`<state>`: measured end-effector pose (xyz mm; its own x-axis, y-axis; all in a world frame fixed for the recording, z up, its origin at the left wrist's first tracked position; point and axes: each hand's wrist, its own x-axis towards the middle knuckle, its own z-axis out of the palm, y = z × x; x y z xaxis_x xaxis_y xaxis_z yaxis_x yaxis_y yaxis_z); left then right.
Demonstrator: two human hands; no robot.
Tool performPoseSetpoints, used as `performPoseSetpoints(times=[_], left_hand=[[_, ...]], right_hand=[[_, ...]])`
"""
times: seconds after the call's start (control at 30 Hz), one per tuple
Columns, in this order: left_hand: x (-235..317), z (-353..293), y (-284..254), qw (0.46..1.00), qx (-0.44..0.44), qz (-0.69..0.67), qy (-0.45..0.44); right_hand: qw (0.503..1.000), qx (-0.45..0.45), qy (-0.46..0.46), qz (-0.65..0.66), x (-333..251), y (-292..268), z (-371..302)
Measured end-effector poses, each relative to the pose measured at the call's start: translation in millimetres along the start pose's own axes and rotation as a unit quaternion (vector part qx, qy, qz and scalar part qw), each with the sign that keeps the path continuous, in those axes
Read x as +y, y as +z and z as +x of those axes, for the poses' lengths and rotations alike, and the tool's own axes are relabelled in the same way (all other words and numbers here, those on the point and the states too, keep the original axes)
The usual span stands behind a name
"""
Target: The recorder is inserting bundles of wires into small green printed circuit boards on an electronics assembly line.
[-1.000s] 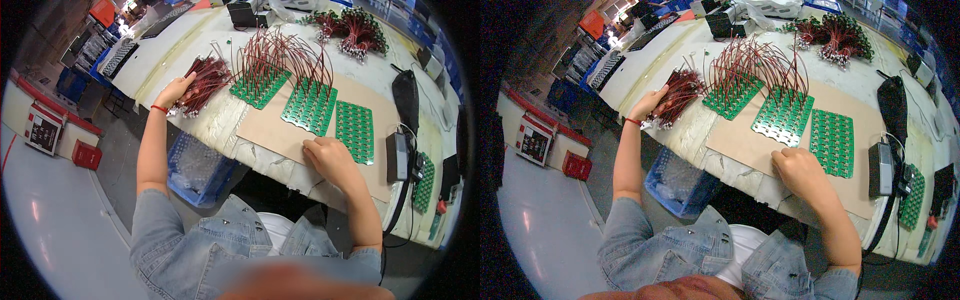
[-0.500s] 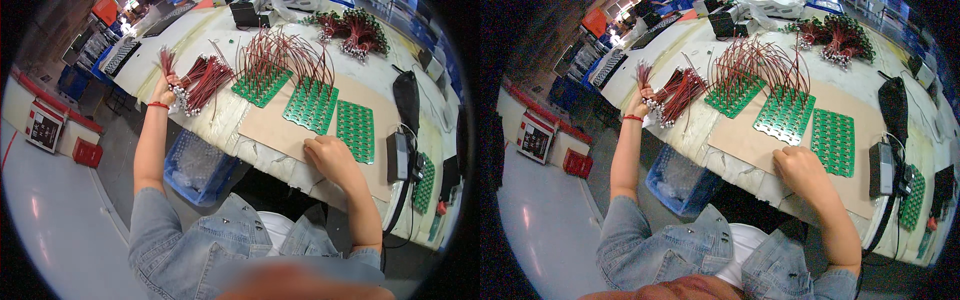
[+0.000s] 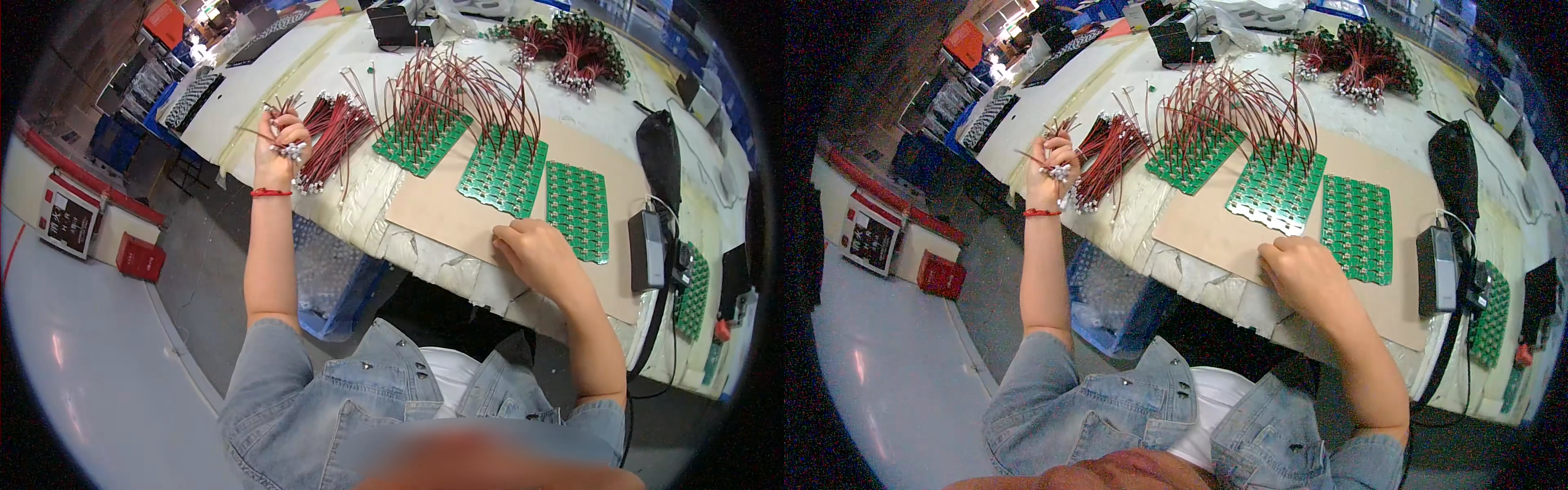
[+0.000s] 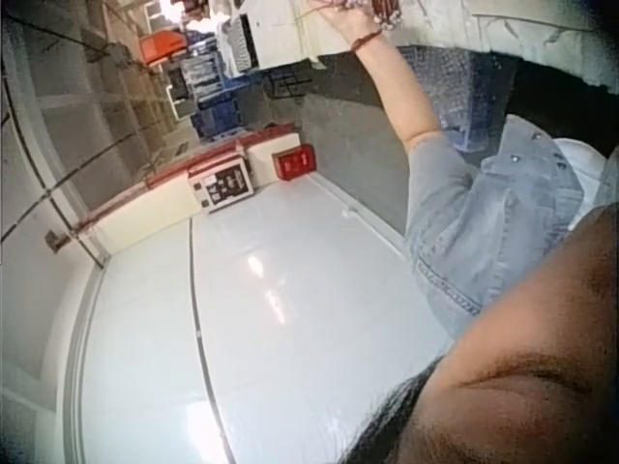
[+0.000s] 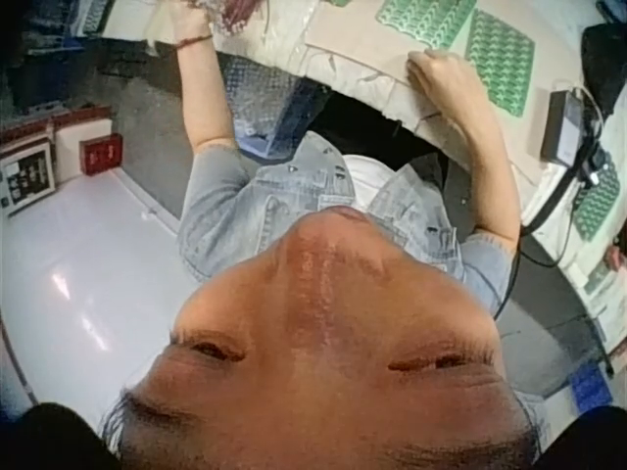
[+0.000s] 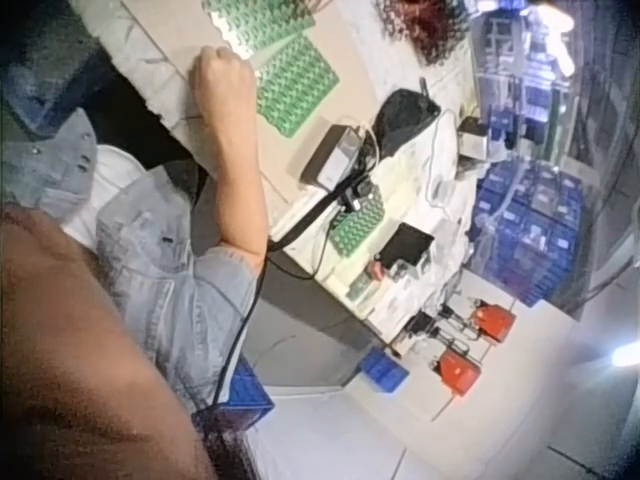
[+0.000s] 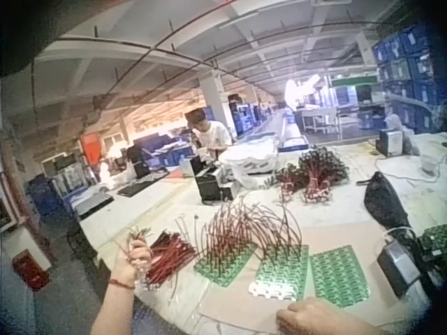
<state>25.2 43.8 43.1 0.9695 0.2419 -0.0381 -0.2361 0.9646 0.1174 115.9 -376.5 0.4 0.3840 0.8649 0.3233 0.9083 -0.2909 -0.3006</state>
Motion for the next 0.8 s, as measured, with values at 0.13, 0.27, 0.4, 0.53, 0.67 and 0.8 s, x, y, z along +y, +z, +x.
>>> performPoseSetpoints(times=[0.13, 0.27, 0.4, 0.53, 0.67, 0.8], left_hand=[[-25, 8, 0, 0.999, -0.038, -0.002, -0.003], [-47, -1, -1, 0.999, -0.028, 0.036, 0.015], [-65, -18, 4, 0.993, -0.015, 0.102, 0.064], [-64, -24, 11, 0.983, 0.018, 0.148, 0.107], [-54, -15, -14, 0.988, -0.034, 0.107, 0.108], [-87, -3, -47, 0.945, 0.013, 0.27, 0.186]], right_hand=[[1.0, -0.004, 0.008, 0.013, 0, -2, 2], [0.997, -0.043, 0.015, 0.068, 3, -2, 5], [0.997, -0.016, 0.022, 0.075, 4, -10, 6], [0.998, 0.031, 0.014, 0.058, 7, -33, 14], [0.993, 0.099, 0.041, 0.045, 17, -76, 53], [0.973, 0.191, 0.115, 0.066, 63, -102, 111]])
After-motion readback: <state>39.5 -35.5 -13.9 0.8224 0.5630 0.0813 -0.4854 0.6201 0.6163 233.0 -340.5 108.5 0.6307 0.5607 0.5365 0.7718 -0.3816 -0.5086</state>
